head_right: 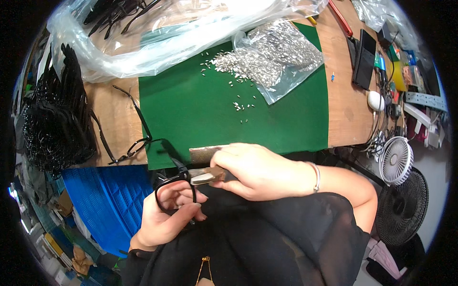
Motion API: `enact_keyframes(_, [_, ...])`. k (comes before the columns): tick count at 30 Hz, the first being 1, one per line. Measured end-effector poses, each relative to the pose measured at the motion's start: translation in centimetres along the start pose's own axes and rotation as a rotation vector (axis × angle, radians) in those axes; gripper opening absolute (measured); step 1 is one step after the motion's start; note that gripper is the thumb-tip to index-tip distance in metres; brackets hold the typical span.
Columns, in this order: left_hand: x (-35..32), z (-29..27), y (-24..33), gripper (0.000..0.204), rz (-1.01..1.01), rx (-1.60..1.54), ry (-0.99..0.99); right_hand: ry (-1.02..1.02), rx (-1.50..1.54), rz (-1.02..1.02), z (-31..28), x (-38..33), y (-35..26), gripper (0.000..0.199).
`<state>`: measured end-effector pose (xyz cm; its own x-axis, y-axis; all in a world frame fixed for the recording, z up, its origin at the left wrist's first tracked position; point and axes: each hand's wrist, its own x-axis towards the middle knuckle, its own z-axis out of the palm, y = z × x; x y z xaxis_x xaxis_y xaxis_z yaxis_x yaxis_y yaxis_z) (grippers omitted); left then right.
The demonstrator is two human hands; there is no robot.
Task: The person repeatedly picks up black eyeglass frames from a plastic bag and uses pliers to adjust the frame arms and hinges. The person places each adjusted frame back into the bag and continues the process with additional frames.
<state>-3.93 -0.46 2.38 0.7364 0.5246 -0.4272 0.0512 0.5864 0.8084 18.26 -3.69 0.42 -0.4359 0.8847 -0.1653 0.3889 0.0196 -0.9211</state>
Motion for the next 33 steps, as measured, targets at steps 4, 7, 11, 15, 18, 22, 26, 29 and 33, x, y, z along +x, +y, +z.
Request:
enact_keyframes(4, [-0.4, 0.4, -0.4, 0.036, 0.0, 0.191, 0.027, -0.004, -0.086, -0.113, 0.1, 0.4, 0.6, 0.02])
enact_keyframes(7, [-0.1, 0.8, -0.3, 0.032, 0.088, 0.468, 0.044, -0.026, -0.122, -0.198, 0.0, 0.7, 1.1, 0.02])
enact_keyframes(11, [0.9, 0.6, -0.2, 0.03, 0.276, 0.812, 0.014, 0.081, -0.216, -0.261, 0.3, 0.8, 1.8, 0.021])
enact_keyframes(15, [1.6, -0.3, -0.8, 0.028, 0.373, 0.904, -0.04, 0.179, -0.326, -0.266, 1.2, 0.5, 2.7, 0.022])
enact_keyframes(18, [1.2, -0.2, -1.4, 0.032, 0.11, 0.585, 0.03, 0.19, -0.297, -0.209, 1.5, 0.4, 2.6, 0.022])
enact_keyframes(22, [0.5, -0.7, -0.5, 0.036, 0.116, 0.591, 0.004, 0.056, -0.127, -0.108, -0.2, 0.4, 1.9, 0.024])
enact_keyframes(26, [-0.8, -3.5, 0.3, 0.033, 0.036, 0.437, 0.208, 0.081, -0.121, 0.015, -1.5, -0.4, 2.4, 0.026])
enact_keyframes(29, [2.3, -5.5, 0.6, 0.033, -0.01, 0.423, 0.116, 0.251, 0.002, 0.035, 0.2, 0.5, 4.0, 0.023])
enact_keyframes(33, [3.3, -9.0, 3.3, 0.033, 0.379, 1.308, 0.069, 0.294, -0.067, 0.055, -0.1, 0.0, 4.2, 0.023])
